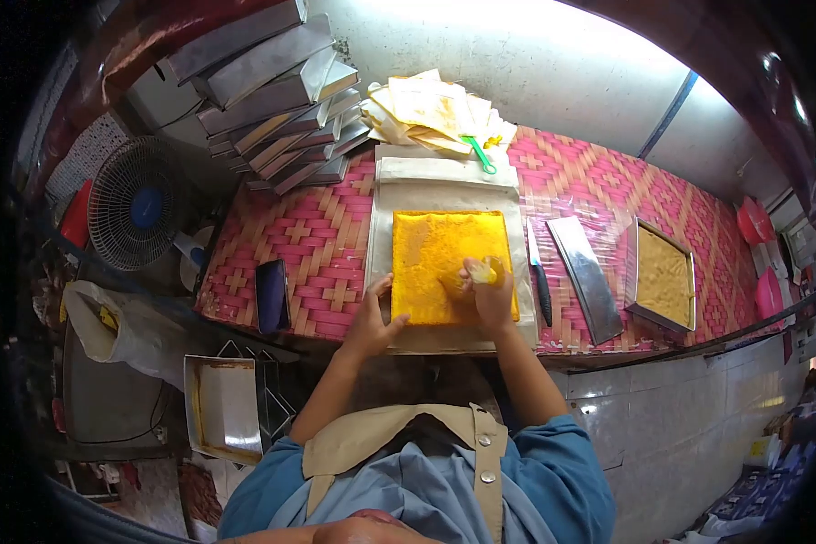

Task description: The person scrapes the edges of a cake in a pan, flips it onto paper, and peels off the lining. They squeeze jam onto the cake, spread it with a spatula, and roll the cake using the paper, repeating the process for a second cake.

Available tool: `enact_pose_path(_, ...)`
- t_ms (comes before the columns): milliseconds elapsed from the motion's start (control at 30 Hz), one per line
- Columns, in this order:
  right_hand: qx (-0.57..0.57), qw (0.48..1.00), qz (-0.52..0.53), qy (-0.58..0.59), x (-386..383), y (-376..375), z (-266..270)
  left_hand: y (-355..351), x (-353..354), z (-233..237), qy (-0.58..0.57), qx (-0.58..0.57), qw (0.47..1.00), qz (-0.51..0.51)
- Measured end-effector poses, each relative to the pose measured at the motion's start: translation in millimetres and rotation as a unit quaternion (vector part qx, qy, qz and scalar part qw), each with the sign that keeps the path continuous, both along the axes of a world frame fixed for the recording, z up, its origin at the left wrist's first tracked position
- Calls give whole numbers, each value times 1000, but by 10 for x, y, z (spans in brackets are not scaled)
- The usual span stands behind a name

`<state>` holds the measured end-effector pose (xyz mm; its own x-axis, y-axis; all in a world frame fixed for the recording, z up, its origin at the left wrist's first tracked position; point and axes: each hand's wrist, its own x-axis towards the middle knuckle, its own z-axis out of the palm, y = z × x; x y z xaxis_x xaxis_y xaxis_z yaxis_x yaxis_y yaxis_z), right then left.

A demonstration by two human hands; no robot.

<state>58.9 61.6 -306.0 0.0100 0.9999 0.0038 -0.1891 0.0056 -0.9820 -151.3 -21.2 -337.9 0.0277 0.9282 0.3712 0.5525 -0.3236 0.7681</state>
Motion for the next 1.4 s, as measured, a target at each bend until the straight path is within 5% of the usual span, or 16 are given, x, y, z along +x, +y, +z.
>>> enact_pose_path(133,5,1000,0,-17,253,-86,16,3,-34,-8,12,-31,999,-36)
enact_pose_path(333,2,979,33,-201,547,-61,245,-22,-16,-48,65,-31,997,-30)
enact_pose_path(400,122,986,15,-117,573,4,321,-47,-14,-39,57,-47,997,-26)
enact_pose_path(600,95,994,-34,42,251,283,393,-42,-39,-102,28,-47,998,-30)
enact_pose_path(800,37,981,157,-107,-175,419,290,-50,-52,-104,13,-11,999,-29)
enact_pose_path(1000,144,976,-60,-149,-117,930,294,-53,-49,-135,7,11,999,-36)
enact_pose_path(1033,132,987,-37,-81,-54,875,289,-45,-54,-138,1,14,999,-39)
enact_pose_path(1067,148,973,-30,-177,-9,744,357,-47,-53,-126,1,18,999,-39)
enact_pose_path(1167,106,967,52,-228,118,595,346,-56,-54,-109,23,2,999,-24)
enact_pose_path(1233,196,922,63,-329,190,648,311,-64,-54,-134,47,-7,999,-22)
enact_pose_path(1400,249,918,-64,-301,154,991,408,-57,-56,-156,36,-3,998,-45)
